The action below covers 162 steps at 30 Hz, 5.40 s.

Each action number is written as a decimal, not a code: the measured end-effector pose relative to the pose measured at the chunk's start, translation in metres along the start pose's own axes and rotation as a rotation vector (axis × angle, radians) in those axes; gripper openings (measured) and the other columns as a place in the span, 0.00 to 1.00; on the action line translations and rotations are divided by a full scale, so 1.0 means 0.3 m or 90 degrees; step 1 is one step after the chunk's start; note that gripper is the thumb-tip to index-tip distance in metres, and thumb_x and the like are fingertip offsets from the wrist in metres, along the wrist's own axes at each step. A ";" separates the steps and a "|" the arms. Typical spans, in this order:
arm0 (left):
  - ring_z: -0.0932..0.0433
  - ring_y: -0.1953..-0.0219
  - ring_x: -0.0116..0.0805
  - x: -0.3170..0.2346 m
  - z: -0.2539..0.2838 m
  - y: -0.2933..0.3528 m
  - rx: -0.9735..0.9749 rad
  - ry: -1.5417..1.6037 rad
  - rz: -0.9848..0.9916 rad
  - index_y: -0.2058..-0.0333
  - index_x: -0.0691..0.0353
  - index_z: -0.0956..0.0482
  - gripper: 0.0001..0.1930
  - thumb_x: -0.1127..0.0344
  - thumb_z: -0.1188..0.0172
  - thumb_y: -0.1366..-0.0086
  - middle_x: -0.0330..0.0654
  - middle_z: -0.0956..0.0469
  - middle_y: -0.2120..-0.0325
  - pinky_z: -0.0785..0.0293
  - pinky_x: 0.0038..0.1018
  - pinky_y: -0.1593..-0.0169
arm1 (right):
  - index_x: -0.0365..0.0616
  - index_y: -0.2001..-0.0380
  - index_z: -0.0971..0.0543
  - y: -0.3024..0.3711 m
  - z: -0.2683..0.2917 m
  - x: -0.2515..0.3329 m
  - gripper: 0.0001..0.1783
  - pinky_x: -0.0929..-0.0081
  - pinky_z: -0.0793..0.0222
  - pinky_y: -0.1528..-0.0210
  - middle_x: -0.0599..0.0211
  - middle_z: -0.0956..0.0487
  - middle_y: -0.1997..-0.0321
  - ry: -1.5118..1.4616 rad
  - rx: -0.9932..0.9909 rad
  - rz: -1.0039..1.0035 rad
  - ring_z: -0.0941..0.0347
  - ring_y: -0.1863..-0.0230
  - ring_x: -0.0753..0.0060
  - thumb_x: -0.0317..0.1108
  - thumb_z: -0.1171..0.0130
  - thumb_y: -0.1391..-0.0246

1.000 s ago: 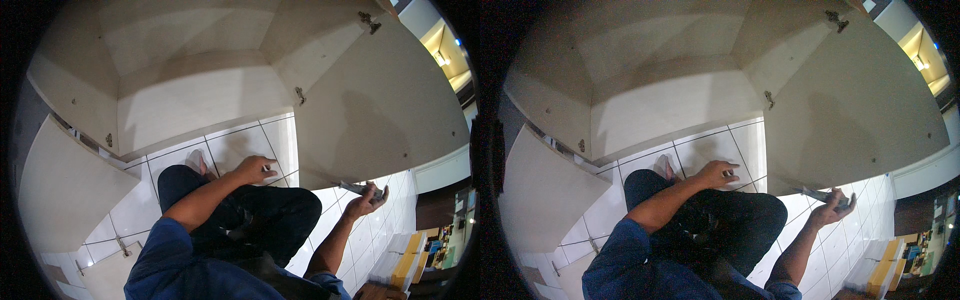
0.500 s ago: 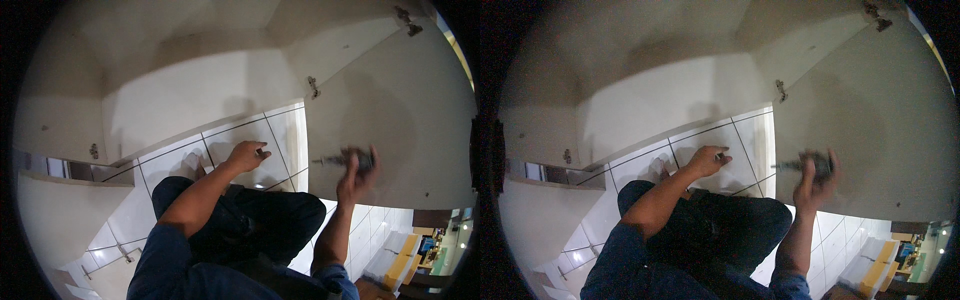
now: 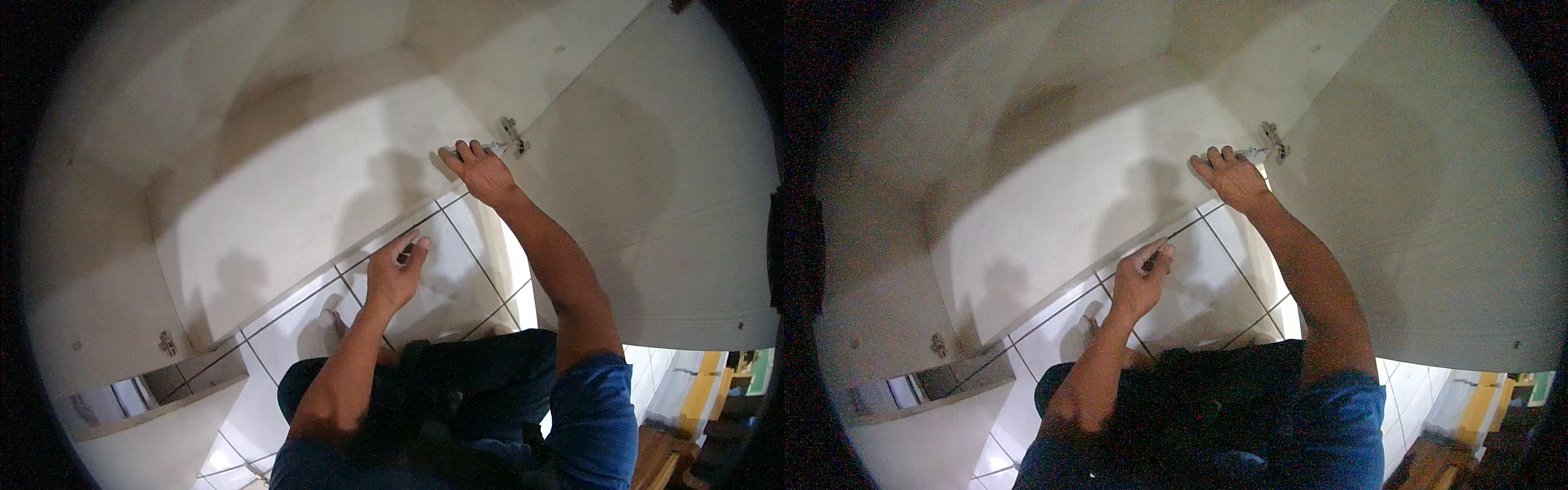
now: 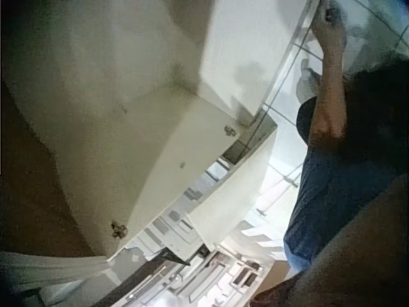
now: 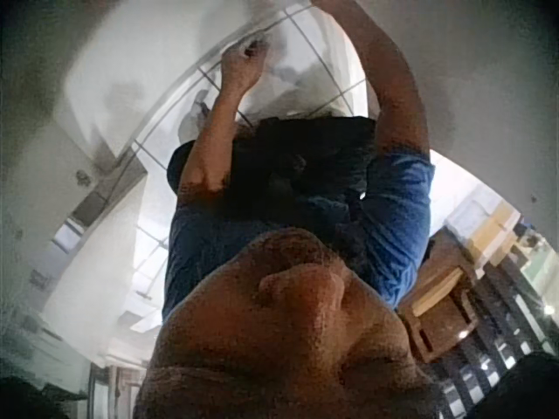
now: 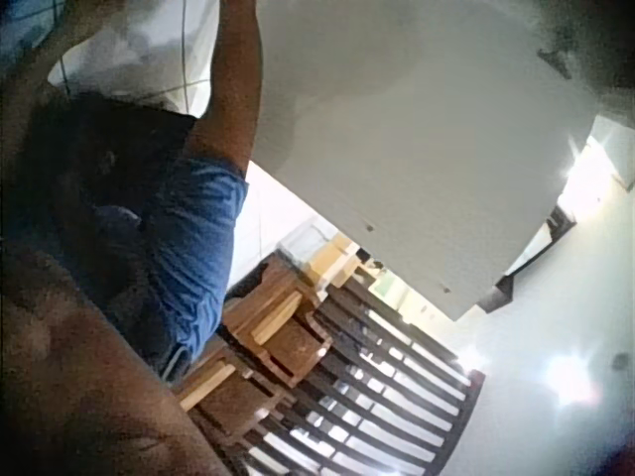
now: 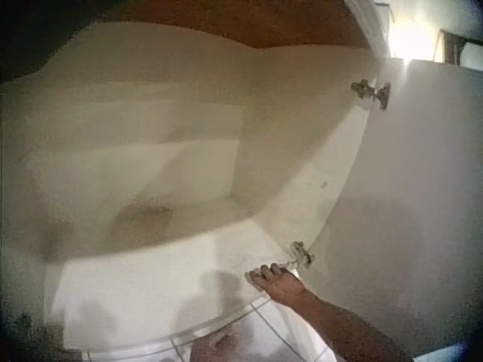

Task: The person uses a screwdriver to remove screws from cabinet door hinges and detaches the doors from the cabinet frame. They then place the removed doors on the floor and proceed to remove screws from the cabinet frame itself.

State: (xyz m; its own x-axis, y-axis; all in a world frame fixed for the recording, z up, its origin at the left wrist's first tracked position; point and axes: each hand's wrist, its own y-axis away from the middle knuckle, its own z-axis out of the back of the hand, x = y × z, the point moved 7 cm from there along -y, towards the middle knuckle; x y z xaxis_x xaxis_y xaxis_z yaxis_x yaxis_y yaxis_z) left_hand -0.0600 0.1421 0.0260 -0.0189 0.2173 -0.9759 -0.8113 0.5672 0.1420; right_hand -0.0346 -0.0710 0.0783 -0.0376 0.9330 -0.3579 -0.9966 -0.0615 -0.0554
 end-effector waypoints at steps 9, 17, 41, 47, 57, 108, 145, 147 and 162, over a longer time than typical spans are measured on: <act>0.19 0.67 0.37 -0.015 -0.026 0.003 0.044 -0.123 -0.006 0.50 0.65 0.23 0.26 0.47 0.44 0.35 0.52 0.18 0.67 0.24 0.30 0.57 | 0.53 0.40 0.38 -0.017 -0.077 -0.089 0.34 0.67 0.23 0.52 0.58 0.33 0.48 0.034 0.057 0.014 0.32 0.47 0.58 0.25 0.44 0.52; 0.19 0.66 0.37 0.019 -0.047 -0.005 0.069 -0.151 0.018 0.49 0.65 0.23 0.27 0.47 0.44 0.35 0.53 0.19 0.66 0.24 0.30 0.57 | 0.52 0.45 0.33 -0.016 -0.084 -0.115 0.26 0.66 0.21 0.59 0.58 0.30 0.54 -0.004 -0.075 0.062 0.29 0.52 0.55 0.31 0.47 0.50; 0.19 0.67 0.38 0.021 -0.062 0.001 0.107 -0.175 0.012 0.48 0.67 0.25 0.28 0.47 0.44 0.35 0.55 0.19 0.65 0.23 0.31 0.58 | 0.52 0.43 0.34 -0.037 -0.100 -0.123 0.26 0.63 0.22 0.58 0.56 0.30 0.52 0.008 -0.016 0.030 0.29 0.51 0.55 0.31 0.48 0.46; 0.19 0.67 0.38 0.011 -0.067 0.006 0.123 -0.184 0.017 0.48 0.66 0.25 0.29 0.46 0.44 0.35 0.55 0.19 0.65 0.23 0.32 0.58 | 0.52 0.42 0.34 -0.045 -0.102 -0.121 0.27 0.62 0.23 0.54 0.57 0.30 0.52 -0.012 0.000 0.036 0.29 0.51 0.55 0.31 0.47 0.47; 0.19 0.67 0.38 0.020 -0.075 0.012 0.140 -0.180 0.022 0.47 0.66 0.26 0.29 0.45 0.44 0.36 0.54 0.19 0.65 0.24 0.32 0.58 | 0.50 0.43 0.33 -0.083 -0.107 -0.101 0.25 0.61 0.24 0.57 0.56 0.31 0.46 0.088 -0.068 0.048 0.27 0.53 0.56 0.33 0.49 0.46; 0.20 0.63 0.31 0.034 -0.351 -0.697 0.064 0.270 -0.114 0.45 0.77 0.33 0.22 0.66 0.46 0.32 0.50 0.22 0.60 0.20 0.26 0.59 | 0.34 0.65 0.25 0.003 -0.498 -0.253 0.19 0.70 0.29 0.73 0.56 0.18 0.68 -1.396 -0.578 -0.772 0.24 0.74 0.67 0.44 0.48 0.37; 0.23 0.65 0.26 -0.001 -0.321 -0.689 0.015 0.215 -0.171 0.45 0.74 0.31 0.24 0.63 0.42 0.33 0.44 0.21 0.64 0.23 0.23 0.60 | 0.40 0.46 0.41 -0.065 -0.417 -0.204 0.21 0.54 0.27 0.54 0.55 0.28 0.59 -1.623 -0.642 -0.785 0.26 0.60 0.57 0.44 0.58 0.33; 0.23 0.64 0.26 -0.015 -0.326 -0.680 0.014 0.213 -0.176 0.44 0.73 0.31 0.24 0.63 0.42 0.33 0.43 0.21 0.63 0.24 0.22 0.58 | 0.40 0.46 0.40 -0.077 -0.429 -0.200 0.23 0.54 0.28 0.57 0.56 0.28 0.60 -1.640 -0.641 -0.848 0.27 0.64 0.58 0.45 0.56 0.34; 0.24 0.62 0.27 -0.043 -0.327 -0.656 -0.041 0.098 -0.239 0.47 0.67 0.26 0.18 0.64 0.45 0.32 0.44 0.21 0.63 0.27 0.24 0.56 | 0.42 0.57 0.33 -0.130 -0.487 -0.240 0.27 0.67 0.40 0.75 0.71 0.39 0.81 -1.687 -0.626 -0.945 0.42 0.80 0.72 0.58 0.60 0.36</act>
State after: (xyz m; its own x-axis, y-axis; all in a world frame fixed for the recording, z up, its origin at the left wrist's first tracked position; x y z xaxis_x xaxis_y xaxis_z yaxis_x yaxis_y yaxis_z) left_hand 0.0427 -0.0502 -0.0057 0.2021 -0.1202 -0.9720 -0.8130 0.5328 -0.2349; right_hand 0.0179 -0.1877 -0.0299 -0.5199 -0.7014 0.4875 -0.4535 0.7103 0.5384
